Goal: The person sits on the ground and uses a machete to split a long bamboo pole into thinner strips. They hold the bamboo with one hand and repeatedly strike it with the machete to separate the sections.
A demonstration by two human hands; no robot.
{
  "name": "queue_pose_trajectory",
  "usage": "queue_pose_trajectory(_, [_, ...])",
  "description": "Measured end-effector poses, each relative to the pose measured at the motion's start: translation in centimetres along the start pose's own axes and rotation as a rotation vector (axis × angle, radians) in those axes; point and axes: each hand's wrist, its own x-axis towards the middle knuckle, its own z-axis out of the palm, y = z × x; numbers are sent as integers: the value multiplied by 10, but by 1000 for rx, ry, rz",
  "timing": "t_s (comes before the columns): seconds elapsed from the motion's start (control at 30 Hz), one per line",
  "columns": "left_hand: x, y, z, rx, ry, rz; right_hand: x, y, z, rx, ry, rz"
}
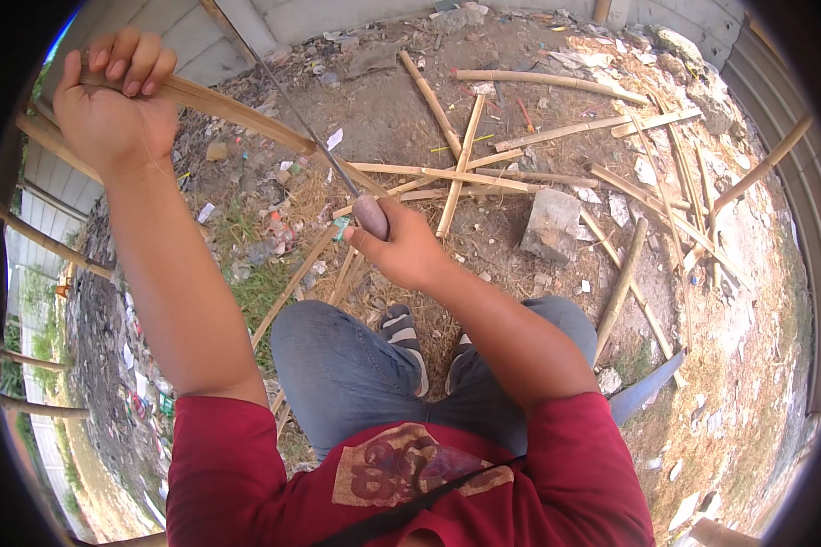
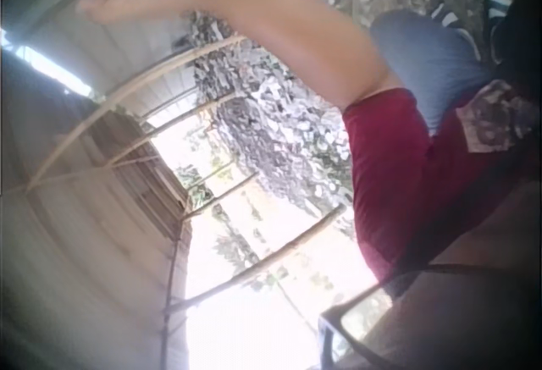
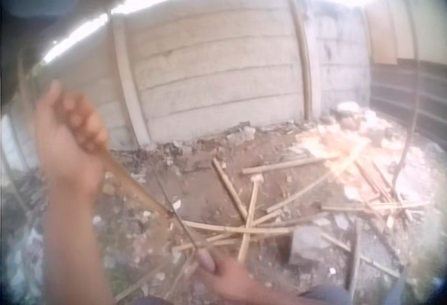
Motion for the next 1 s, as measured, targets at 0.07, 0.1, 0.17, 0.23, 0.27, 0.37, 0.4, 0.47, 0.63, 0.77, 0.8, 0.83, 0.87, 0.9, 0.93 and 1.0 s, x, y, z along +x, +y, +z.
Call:
queue_pose_trajectory(0.07, [7,1,-9,-5,-21,-16,3,14,8,65,0,27])
queue_pose_trajectory(0.1, [9,2,-12,-10,-33,-25,7,28,11,57,-11,49])
queue_pose_trajectory(0.17, [8,3,-14,56,39,-5,11,52,21,28,-36,166])
queue_pose_trajectory(0.23, [8,0,-16,67,89,12,14,68,22,-26,-34,356])
queue_pose_trajectory(0.27, [7,0,-23,65,107,17,14,67,24,-35,-27,329])
queue_pose_trajectory(0.37, [6,8,-42,30,100,14,12,60,32,-37,-19,188])
queue_pose_trajectory(0.4, [3,11,-46,13,93,6,12,48,33,-23,-28,101])
queue_pose_trajectory(0.47, [3,13,-45,60,125,27,14,38,36,-11,-34,7])
queue_pose_trajectory(0.63, [12,11,-49,129,187,21,28,113,44,-11,-65,351])
queue_pose_trajectory(0.77, [4,9,-44,181,292,51,25,163,52,-54,-50,572])
queue_pose_trajectory(0.8, [-1,9,-51,173,309,45,24,143,50,7,-83,543])
queue_pose_trajectory(0.83, [-3,12,-58,155,292,44,26,122,45,67,-116,513])
queue_pose_trajectory(0.87, [-3,15,-64,128,275,41,24,97,40,125,-141,486])
queue_pose_trajectory(0.9, [-3,15,-70,97,258,36,22,83,41,98,-112,328])
queue_pose_trajectory(0.93, [-2,14,-76,89,232,31,22,69,43,70,-77,168])
queue_pose_trajectory(1.0, [0,18,-81,97,176,29,26,64,54,34,-43,-42])
